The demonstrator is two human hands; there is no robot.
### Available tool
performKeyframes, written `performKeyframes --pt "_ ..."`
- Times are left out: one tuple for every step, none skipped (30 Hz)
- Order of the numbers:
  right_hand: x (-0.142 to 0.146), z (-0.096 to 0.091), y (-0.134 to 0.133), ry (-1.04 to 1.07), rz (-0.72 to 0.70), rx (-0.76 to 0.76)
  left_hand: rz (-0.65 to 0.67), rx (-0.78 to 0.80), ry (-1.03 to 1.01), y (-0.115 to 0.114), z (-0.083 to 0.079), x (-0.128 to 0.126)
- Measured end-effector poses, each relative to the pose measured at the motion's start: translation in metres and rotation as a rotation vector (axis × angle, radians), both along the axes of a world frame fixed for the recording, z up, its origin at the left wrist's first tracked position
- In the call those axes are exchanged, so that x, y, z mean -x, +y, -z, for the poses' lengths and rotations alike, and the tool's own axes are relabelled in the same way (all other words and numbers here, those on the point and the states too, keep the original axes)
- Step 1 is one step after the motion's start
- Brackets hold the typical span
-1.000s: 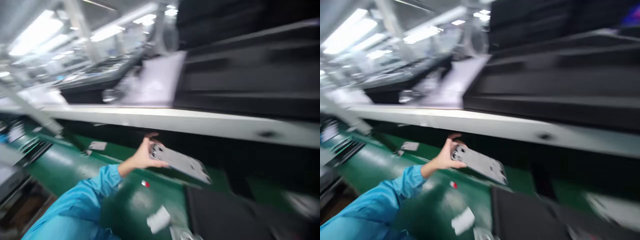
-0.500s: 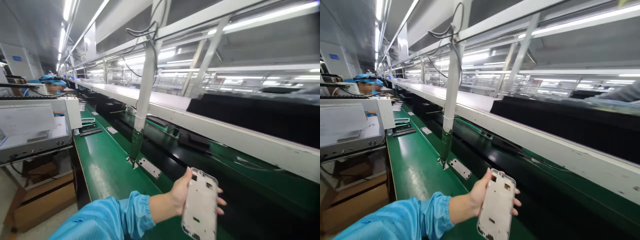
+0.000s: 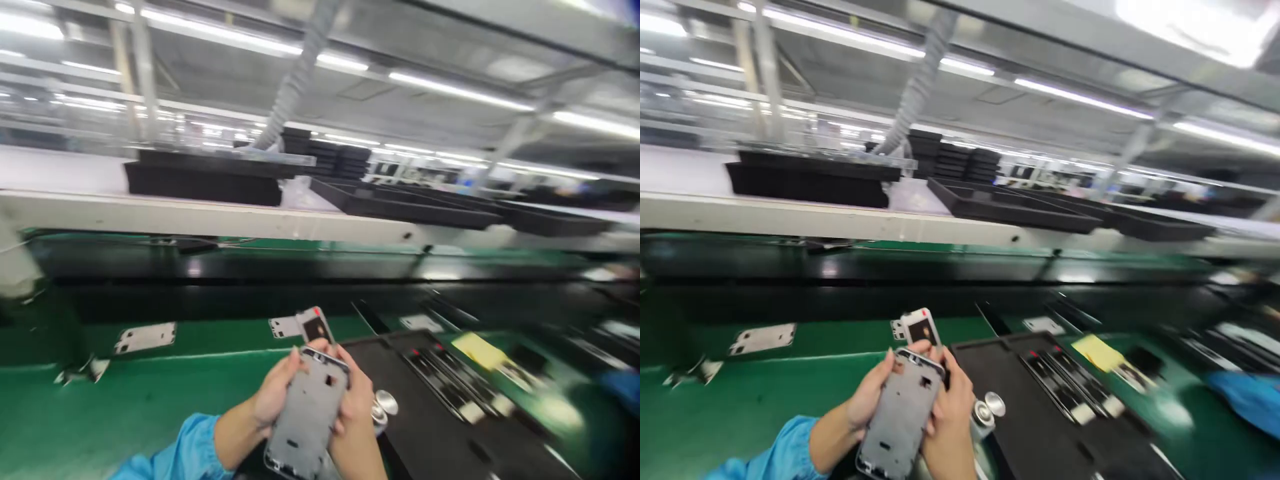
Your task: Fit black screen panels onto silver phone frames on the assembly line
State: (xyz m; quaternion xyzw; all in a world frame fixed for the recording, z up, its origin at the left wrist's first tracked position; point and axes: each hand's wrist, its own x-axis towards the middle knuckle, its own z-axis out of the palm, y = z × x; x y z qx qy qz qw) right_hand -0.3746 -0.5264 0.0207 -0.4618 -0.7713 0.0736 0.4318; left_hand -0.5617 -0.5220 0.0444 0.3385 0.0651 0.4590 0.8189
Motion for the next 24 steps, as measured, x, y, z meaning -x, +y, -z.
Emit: performKeyframes --pt "0.003 -0.006 0.002 0.02 0.008 0.015 -0.019 0.042 0.005 0.003 -0.006 0.008" --pt "0.006 -0.014 0.003 0.057 -0.031 0.053 -0.056 0.067 0.034 0.006 -0.014 0.016" --pt "0.008 -0.024 0.005 0.116 -0.088 0.091 -0.105 0.061 0.072 0.008 -0.021 0.024" --pt "0.011 -0.034 0.007 0.198 -0.135 0.119 -0.163 0.026 0.123 0.01 -0.028 0.032" --pt "0.014 -0.045 0.009 0.31 -0.139 0.108 -0.211 -0.029 0.191 0.012 -0.034 0.038" --pt "0.019 -0.055 0.012 0.395 -0.129 0.095 -0.255 -0.101 0.258 0.013 -0.038 0.043" --pt "0.025 -0.064 0.016 0.445 -0.123 0.071 -0.29 -0.18 0.325 0.013 -0.041 0.047" --pt "0.033 -0.071 0.02 0.47 -0.134 0.047 -0.317 -0.259 0.388 0.013 -0.041 0.049" --pt "0.043 -0.076 0.024 0.488 -0.15 0.022 -0.348 -0.338 0.445 0.013 -0.041 0.05" --pt "0.052 -0.08 0.028 0.508 -0.163 -0.003 -0.381 -0.418 0.504 0.013 -0.039 0.05" --pt "0.062 -0.082 0.031 0.541 -0.17 -0.023 -0.417 -0.499 0.566 0.013 -0.036 0.049" --pt "0.072 -0.084 0.033 0.591 -0.164 -0.04 -0.453 -0.583 0.633 0.013 -0.034 0.049" --pt "0.08 -0.084 0.035 0.654 -0.148 -0.05 -0.481 -0.668 0.703 0.014 -0.031 0.049" --pt "0.087 -0.085 0.035 0.722 -0.127 -0.056 -0.5 -0.752 0.766 0.016 -0.029 0.049" --pt "0.092 -0.086 0.036 0.791 -0.103 -0.06 -0.511 -0.829 0.819 0.017 -0.028 0.049" --pt "0.095 -0.087 0.036 0.851 -0.079 -0.061 -0.517 -0.894 0.862 0.019 -0.027 0.05" --pt "0.097 -0.088 0.037 0.894 -0.061 -0.062 -0.523 -0.948 0.896 0.021 -0.027 0.051" --pt "0.098 -0.089 0.037 0.921 -0.047 -0.061 -0.527 -0.993 0.924 0.022 -0.027 0.052" --pt "0.098 -0.091 0.039 0.935 -0.041 -0.055 -0.53 -1.031 0.949 0.023 -0.028 0.052" --pt "0.096 -0.093 0.04 0.937 -0.042 -0.048 -0.532 -1.065 0.968 0.024 -0.028 0.053" --pt "0.094 -0.095 0.042 0.931 -0.049 -0.041 -0.532 -1.093 0.983 0.025 -0.029 0.053" --pt "0.092 -0.098 0.043 0.916 -0.06 -0.035 -0.531 -1.117 0.99 0.025 -0.03 0.054" --pt "0.089 -0.1 0.045 0.898 -0.075 -0.026 -0.529 -1.139 0.99 0.026 -0.031 0.054" --pt "0.086 -0.103 0.047 0.88 -0.093 -0.018 -0.53 -1.158 0.986 0.026 -0.032 0.055"
